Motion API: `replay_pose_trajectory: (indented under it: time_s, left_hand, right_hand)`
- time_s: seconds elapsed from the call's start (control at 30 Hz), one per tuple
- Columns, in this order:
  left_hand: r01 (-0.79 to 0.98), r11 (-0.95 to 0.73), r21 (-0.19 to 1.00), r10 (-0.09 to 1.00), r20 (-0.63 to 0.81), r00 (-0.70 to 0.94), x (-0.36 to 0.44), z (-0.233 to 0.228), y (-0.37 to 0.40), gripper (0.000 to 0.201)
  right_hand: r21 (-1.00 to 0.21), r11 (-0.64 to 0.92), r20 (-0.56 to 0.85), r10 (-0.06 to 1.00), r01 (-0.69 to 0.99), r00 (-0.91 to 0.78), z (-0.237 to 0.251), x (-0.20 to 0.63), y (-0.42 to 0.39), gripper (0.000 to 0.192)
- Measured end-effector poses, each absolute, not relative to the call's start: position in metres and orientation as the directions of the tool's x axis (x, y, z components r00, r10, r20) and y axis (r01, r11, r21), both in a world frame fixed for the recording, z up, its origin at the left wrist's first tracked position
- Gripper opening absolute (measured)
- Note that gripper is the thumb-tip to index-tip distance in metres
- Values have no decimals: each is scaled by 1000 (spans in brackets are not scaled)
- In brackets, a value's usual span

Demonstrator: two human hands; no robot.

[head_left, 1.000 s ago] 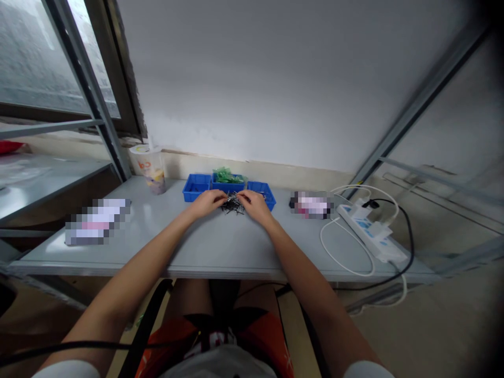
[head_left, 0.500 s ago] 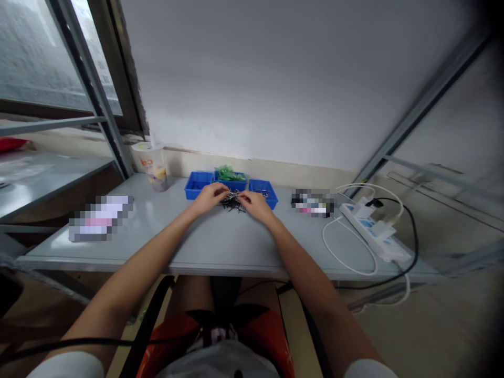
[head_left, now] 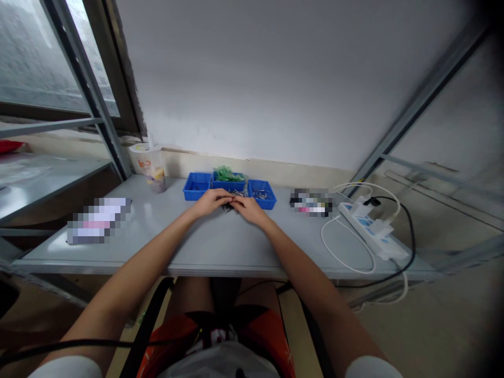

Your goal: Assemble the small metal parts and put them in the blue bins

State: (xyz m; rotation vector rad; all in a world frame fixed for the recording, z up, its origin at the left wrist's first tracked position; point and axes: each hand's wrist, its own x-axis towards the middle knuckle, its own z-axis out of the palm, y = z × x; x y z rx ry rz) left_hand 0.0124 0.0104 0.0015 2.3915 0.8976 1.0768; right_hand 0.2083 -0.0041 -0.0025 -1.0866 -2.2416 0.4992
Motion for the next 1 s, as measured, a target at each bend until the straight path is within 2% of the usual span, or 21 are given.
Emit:
replay_pose_trajectory:
  time_s: [0.1, 0.17, 0.27, 0.37, 0.5, 0.73, 1.0]
  left_hand:
    - [500, -678, 539, 734, 531, 423, 7, 6, 10, 26]
    - [576, -660, 483, 744, 531, 407, 5, 8, 10, 26]
    - [647, -671, 361, 729, 479, 489, 5, 7, 9, 25]
    - [681, -669, 300, 732, 429, 530, 9, 5, 8, 24]
    - [674, -669, 315, 732, 439, 521, 9, 5, 8, 24]
    - [623, -667, 410, 740, 465, 486, 4, 5, 12, 21]
    - [636, -652, 412, 750, 470, 465, 5, 5, 11, 20]
  right_hand:
    - [-559, 596, 366, 801, 577, -473, -1, 209, -4, 23]
    - [-578, 589, 415, 808, 565, -418, 0, 210, -3, 25]
    - [-592, 602, 440, 798, 536, -411, 1, 209, -4, 27]
    - [-560, 628, 414, 777, 540, -475, 1, 209, -5, 25]
    - [-528, 632, 419, 775, 567, -473, 2, 212, -2, 25]
    - [-521, 610, 454, 790, 597, -411, 1, 224, 7, 23]
    - [-474, 620, 452, 781, 625, -431, 3, 223, 6, 22]
